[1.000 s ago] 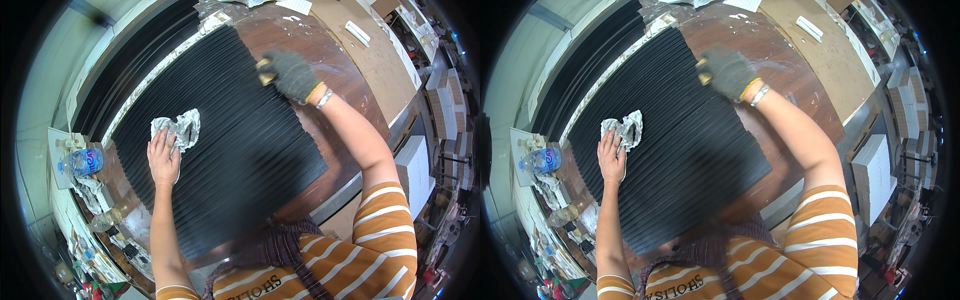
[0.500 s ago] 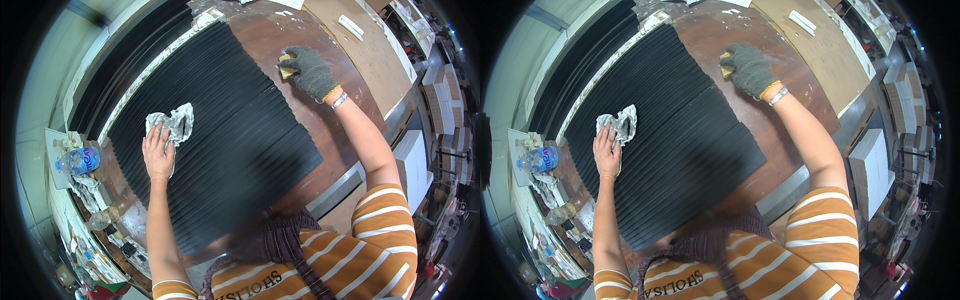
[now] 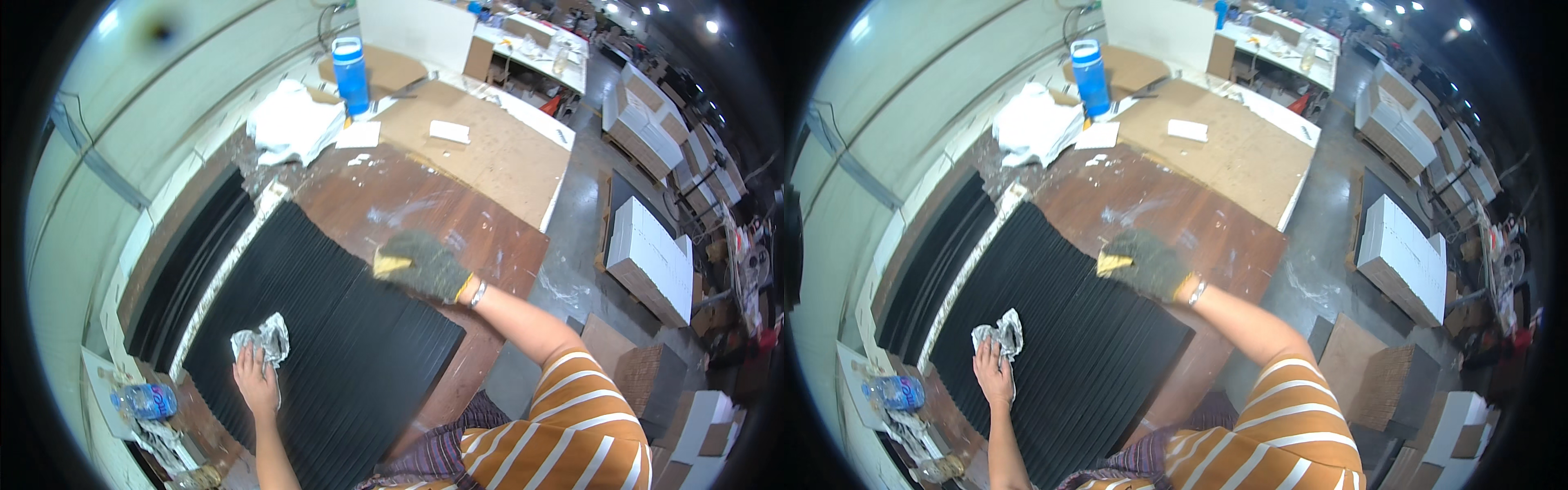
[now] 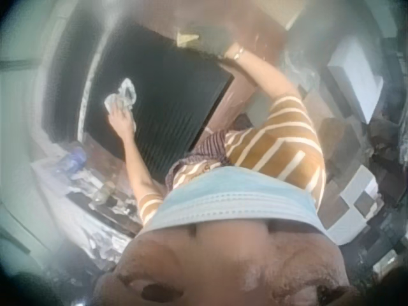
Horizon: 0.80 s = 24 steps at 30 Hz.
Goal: The person wipes a stack of black ribbed plastic panels on a wooden workbench using a white cloth and a yellow sponge. They repeatedly flip and reposition the panels to clean different sides and edges, then stack them back on the table.
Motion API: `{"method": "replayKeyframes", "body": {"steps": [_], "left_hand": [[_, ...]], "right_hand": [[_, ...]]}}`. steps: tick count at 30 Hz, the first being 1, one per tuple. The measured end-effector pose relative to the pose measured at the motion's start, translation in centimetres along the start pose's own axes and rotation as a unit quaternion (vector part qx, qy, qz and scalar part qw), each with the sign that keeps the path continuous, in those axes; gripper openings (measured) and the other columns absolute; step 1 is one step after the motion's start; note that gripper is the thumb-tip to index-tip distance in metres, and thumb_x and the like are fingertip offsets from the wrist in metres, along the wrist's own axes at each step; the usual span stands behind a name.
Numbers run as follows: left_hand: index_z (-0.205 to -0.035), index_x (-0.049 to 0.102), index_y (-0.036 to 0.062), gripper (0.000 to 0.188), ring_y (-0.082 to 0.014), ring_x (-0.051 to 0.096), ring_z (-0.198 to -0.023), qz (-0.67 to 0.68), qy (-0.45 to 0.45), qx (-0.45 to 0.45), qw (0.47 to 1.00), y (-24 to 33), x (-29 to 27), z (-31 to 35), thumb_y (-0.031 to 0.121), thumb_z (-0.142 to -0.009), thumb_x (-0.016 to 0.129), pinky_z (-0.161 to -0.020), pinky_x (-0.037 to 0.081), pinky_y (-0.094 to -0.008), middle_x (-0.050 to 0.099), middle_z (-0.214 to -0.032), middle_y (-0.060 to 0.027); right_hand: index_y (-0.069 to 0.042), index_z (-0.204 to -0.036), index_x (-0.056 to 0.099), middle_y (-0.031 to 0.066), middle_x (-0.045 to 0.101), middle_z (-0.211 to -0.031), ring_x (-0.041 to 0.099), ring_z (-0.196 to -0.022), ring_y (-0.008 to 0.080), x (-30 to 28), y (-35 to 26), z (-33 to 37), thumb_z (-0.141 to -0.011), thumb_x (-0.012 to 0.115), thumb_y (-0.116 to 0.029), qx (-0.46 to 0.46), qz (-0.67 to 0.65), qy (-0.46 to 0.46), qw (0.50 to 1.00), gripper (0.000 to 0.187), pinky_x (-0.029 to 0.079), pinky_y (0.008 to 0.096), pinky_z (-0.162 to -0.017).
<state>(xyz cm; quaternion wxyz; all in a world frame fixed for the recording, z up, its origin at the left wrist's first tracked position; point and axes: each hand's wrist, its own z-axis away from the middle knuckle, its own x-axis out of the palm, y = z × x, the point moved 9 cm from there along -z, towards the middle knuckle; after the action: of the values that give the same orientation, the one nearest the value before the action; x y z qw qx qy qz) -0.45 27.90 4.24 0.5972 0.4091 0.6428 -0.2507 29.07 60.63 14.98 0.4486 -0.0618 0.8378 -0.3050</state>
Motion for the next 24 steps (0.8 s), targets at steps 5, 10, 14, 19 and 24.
{"method": "replayKeyframes", "body": {"steps": [5, 10, 14, 19, 24], "left_hand": [[-0.143, 0.058, 0.0158, 0.05, -0.0295, 0.034, -0.15, -0.02, -0.055, -0.037, 0.998, 0.6, -0.6, 0.0, 0.025, -0.093, 0.06, -0.119, 0.015, -0.0668, 0.045, -0.158, -0.0081], [-0.148, 0.047, -0.005, 0.067, -0.0343, 0.046, -0.142, 0.41, 0.003, 0.031, 0.911, 6.8, -5.9, 5.6, 0.011, -0.086, 0.067, -0.121, 0.029, -0.0414, 0.052, -0.148, -0.0218], [-0.154, 0.035, -0.0069, 0.08, -0.0337, 0.043, -0.144, 0.521, 0.025, 0.013, 0.853, 11.0, -8.5, 13.9, 0.017, -0.087, 0.072, -0.121, 0.029, -0.0442, 0.046, -0.154, -0.0226], [-0.151, 0.039, -0.0076, 0.088, -0.0328, 0.046, -0.14, 0.62, 0.134, -0.162, 0.756, 8.6, -8.5, 21.9, 0.024, -0.081, 0.081, -0.119, 0.033, -0.0443, 0.047, -0.15, -0.0229], [-0.144, 0.049, -0.0035, 0.079, -0.0334, 0.057, -0.128, 0.441, 0.194, -0.219, 0.848, 2.6, -10.3, 29.6, 0.016, -0.076, 0.083, -0.11, 0.043, -0.0408, 0.058, -0.137, -0.0214]], "right_hand": [[-0.004, -0.141, 0.059, 0.0123, 0.064, -0.137, 0.06, -0.124, 0.0194, 4.2, -4.5, 4.7, -0.092, 0.076, -0.028, 0.206, -0.419, 0.01, 0.884, 0.057, 0.048, 0.0309, -0.106], [0.0, -0.145, 0.053, 0.0058, 0.062, -0.135, 0.058, -0.113, 0.0123, 7.0, -13.5, 8.2, -0.099, 0.067, -0.035, 0.191, -0.549, 0.066, 0.811, 0.06, 0.049, 0.0269, -0.097], [-0.001, -0.145, 0.054, 0.008, 0.061, -0.141, 0.056, -0.127, 0.0156, 12.8, -20.8, 11.2, -0.098, 0.068, -0.02, 0.253, -0.688, 0.01, 0.68, 0.054, 0.043, 0.0289, -0.11], [-0.002, -0.147, 0.053, 0.0089, 0.054, -0.149, 0.051, -0.135, 0.0161, 18.0, -28.5, 14.5, -0.103, 0.058, -0.017, 0.257, -0.664, -0.104, 0.694, 0.047, 0.042, 0.031, -0.113], [-0.002, -0.143, 0.055, 0.0168, 0.059, -0.141, 0.059, -0.125, 0.0199, 22.2, -33.2, 17.6, -0.103, 0.056, -0.018, 0.162, -0.522, -0.255, 0.798, 0.043, 0.048, 0.0313, -0.105]]}}
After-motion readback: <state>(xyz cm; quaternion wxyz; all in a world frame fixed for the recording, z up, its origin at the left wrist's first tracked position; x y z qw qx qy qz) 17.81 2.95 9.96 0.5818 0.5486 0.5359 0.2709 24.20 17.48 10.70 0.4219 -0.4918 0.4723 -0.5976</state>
